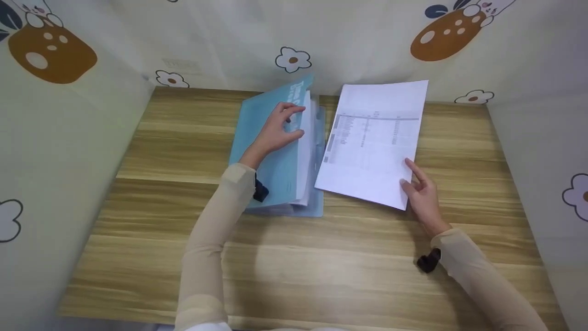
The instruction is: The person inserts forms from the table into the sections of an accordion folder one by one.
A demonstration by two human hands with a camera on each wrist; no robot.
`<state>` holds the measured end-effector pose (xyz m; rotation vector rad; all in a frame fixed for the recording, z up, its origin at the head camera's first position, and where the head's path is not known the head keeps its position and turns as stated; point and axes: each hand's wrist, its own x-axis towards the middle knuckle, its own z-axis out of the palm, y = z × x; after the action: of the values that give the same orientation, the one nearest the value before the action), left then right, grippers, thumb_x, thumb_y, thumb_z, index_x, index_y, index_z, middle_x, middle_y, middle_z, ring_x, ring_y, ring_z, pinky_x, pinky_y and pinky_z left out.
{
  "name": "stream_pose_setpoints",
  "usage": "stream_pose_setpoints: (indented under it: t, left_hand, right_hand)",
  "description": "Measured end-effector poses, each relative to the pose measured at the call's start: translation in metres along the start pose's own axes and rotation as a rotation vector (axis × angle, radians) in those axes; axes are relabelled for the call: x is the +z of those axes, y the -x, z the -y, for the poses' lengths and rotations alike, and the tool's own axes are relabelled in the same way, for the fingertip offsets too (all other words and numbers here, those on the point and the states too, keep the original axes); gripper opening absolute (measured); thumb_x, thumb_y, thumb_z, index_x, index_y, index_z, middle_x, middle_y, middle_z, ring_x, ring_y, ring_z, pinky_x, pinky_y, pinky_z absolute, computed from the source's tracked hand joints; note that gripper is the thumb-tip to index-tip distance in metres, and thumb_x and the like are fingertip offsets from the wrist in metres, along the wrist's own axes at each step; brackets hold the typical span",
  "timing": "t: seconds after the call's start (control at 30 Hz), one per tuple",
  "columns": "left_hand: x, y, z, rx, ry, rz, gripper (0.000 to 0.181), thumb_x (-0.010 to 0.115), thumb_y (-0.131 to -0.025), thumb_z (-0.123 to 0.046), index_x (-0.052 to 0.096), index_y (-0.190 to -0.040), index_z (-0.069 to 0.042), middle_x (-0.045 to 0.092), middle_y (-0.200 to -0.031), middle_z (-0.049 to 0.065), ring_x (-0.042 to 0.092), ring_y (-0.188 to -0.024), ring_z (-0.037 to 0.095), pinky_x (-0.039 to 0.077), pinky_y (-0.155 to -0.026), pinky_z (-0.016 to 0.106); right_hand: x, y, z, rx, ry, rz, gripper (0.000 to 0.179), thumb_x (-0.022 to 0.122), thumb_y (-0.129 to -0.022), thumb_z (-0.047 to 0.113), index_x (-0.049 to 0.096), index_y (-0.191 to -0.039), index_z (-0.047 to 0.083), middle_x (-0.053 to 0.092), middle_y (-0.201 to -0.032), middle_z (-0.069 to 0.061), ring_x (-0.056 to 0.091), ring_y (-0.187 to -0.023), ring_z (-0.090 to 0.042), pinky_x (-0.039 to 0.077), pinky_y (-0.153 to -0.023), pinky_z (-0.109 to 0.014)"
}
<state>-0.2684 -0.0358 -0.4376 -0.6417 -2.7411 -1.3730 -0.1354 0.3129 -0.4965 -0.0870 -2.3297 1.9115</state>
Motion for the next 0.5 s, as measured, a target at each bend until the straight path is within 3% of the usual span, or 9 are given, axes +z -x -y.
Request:
stream_pose_setpoints:
  t: [0.13,0.27,0.5]
  left_hand:
    - [-0.0002,-0.0004,0.0004,0.013,0.008,0.001,0.051,0.064,-0.077,-0.02,0.049,-0.125,-0.015,0.037,-0.123,0.002,0.04,-0.096,0.015,0.039,-0.076,0.025]
    - [0.0001,-0.0007,0.0008,0.033,0.008,0.002,0.05,0.062,-0.078,-0.018,0.049,-0.125,-0.012,0.037,-0.123,0.004,0.04,-0.095,0.017,0.038,-0.077,0.028]
    - [0.0002,-0.0006,-0.0003,0.006,-0.004,0.002,0.05,0.063,-0.077,-0.021,0.049,-0.125,-0.015,0.037,-0.123,0.003,0.04,-0.097,0.016,0.04,-0.076,0.026]
  right_hand:
    - [0.0024,0.001,-0.0009,-0.004,0.004,-0.006,0.05,0.048,-0.084,-0.008,0.041,-0.132,0.006,0.032,-0.137,-0.009,0.056,-0.063,-0.009,0.046,-0.063,-0.02]
    - [0.0023,0.0022,-0.0026,0.002,0.014,-0.01,0.051,0.046,-0.084,-0.009,0.039,-0.132,0.004,0.031,-0.137,-0.012,0.06,-0.075,-0.011,0.047,-0.065,-0.021]
    - [0.0016,0.0057,-0.0037,0.032,0.019,-0.023,0.051,0.046,-0.084,-0.009,0.037,-0.133,0.002,0.03,-0.138,-0.012,0.058,-0.084,-0.01,0.045,-0.069,-0.02]
